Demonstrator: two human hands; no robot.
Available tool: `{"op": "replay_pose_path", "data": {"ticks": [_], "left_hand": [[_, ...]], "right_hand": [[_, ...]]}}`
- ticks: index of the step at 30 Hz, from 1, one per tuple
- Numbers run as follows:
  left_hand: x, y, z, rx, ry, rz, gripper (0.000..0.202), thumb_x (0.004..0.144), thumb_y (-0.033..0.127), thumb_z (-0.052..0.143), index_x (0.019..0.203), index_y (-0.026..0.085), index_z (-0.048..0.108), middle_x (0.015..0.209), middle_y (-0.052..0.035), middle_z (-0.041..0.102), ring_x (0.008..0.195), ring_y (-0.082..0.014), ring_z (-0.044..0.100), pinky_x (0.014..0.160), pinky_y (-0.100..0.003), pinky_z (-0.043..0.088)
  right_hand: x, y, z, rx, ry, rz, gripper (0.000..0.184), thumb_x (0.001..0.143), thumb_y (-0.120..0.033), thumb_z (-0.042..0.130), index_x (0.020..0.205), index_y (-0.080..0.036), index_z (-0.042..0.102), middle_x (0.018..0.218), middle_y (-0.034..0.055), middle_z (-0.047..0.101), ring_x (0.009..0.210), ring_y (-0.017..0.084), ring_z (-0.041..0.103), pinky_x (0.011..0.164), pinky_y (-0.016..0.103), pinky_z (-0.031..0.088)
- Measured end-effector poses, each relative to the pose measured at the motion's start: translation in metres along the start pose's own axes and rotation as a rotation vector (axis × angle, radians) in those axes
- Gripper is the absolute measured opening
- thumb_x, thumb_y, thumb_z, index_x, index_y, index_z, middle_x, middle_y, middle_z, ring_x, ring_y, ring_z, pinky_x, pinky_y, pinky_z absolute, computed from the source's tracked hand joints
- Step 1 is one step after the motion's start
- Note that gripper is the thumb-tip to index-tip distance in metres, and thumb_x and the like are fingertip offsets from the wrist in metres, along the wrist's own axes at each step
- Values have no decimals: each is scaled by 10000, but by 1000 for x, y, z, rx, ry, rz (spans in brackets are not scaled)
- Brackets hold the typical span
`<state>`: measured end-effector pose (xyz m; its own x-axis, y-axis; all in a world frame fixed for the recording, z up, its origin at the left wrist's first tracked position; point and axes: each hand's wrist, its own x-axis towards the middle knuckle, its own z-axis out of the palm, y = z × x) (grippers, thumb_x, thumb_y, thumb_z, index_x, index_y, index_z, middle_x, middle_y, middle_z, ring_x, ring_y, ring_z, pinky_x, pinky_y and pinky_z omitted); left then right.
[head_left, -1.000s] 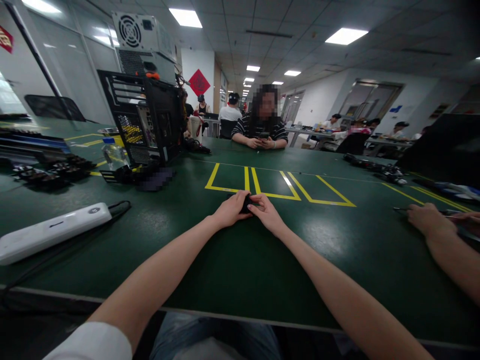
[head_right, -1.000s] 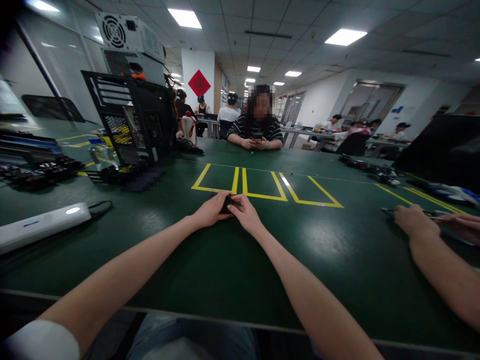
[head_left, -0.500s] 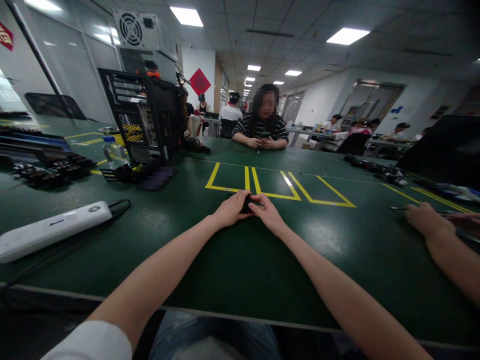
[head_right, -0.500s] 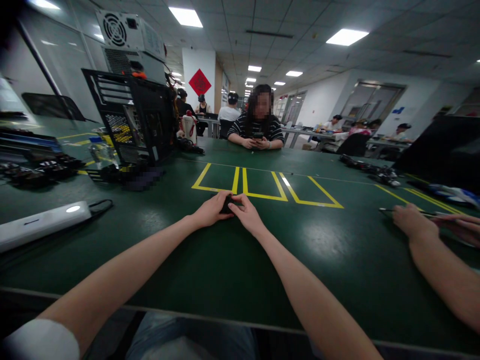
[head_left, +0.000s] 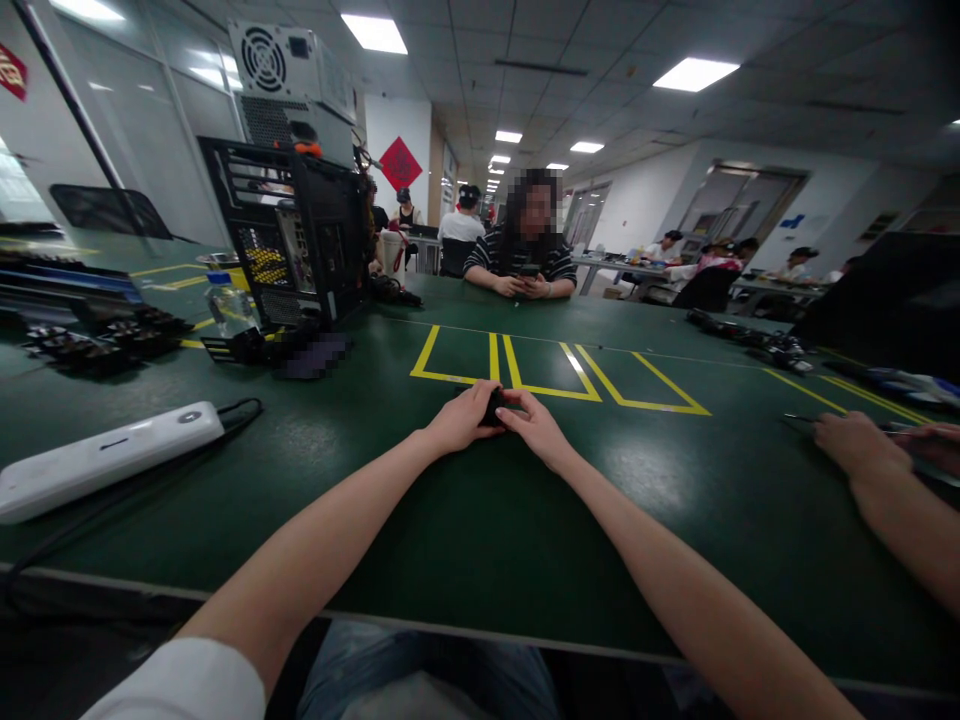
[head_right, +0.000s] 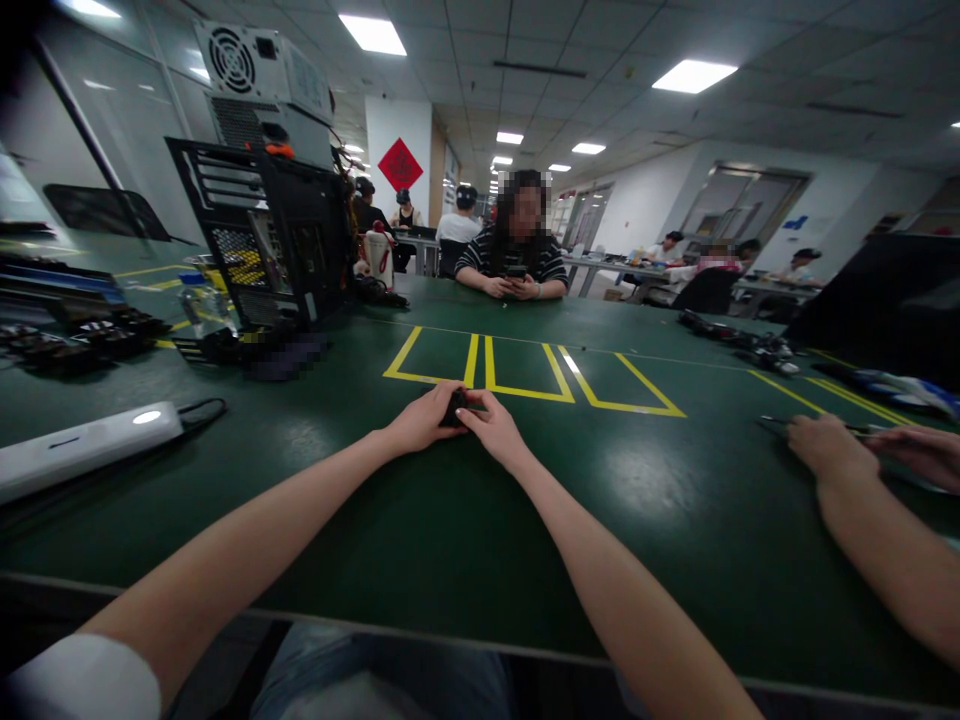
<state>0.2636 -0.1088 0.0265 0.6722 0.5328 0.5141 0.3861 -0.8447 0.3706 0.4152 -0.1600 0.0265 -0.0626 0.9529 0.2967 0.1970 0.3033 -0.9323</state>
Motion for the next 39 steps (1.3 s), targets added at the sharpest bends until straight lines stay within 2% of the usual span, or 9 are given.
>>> {"op": "replay_pose_path", "data": {"ticks": [8,12,17,24,32,36,39], "left_hand": [[0,3,-1,13,0,-4,599,667,310,600,1154,197,271,1145,-102,414,1010,-249,472,794,-407,425],[0,3,0,25,11,-5,607,660,299,608,1152,192,269,1138,-104,417,1010,-252,470,800,-408,421],[0,3,-2,19,-3,7,592,670,300,597,1150,193,268,1138,-100,416,995,-246,480,793,-403,425],[0,3,-1,22,5,11,576,681,299,583,1151,194,267,1144,-98,410,1012,-244,469,809,-401,418],[0,4,-2,10,3,5,590,675,311,590,1154,204,263,1145,-91,411,1020,-241,467,813,-402,418],[0,3,-1,19,-5,5,586,677,317,586,1153,202,264,1142,-89,416,1006,-241,474,801,-393,427],[1,2,-1,28,-2,1,605,667,314,596,1155,195,259,1144,-95,414,1005,-243,473,808,-397,421]], "right_hand": [[0,1,1,-35,39,-35,207,714,-345,510,886,-233,493,895,-9,516,778,121,543,697,279,463],[2,5,0,-40,62,-53,229,702,-343,527,895,-225,491,911,2,521,817,128,530,742,300,448],[3,6,-2,-26,35,19,329,700,-351,526,1000,-222,485,1018,34,528,871,151,530,772,329,438],[-2,1,0,66,-36,-35,269,681,-276,560,932,-233,472,1018,7,500,927,143,530,837,315,421],[-1,0,1,15,17,-51,219,693,-311,542,884,-220,483,955,7,513,834,128,546,770,304,453],[0,1,0,-36,42,-57,293,699,-301,537,977,-229,474,1004,28,513,946,154,508,806,319,435],[1,2,-2,-49,13,-17,346,707,-309,528,1038,-228,467,1066,43,507,947,165,515,836,349,416]]}}
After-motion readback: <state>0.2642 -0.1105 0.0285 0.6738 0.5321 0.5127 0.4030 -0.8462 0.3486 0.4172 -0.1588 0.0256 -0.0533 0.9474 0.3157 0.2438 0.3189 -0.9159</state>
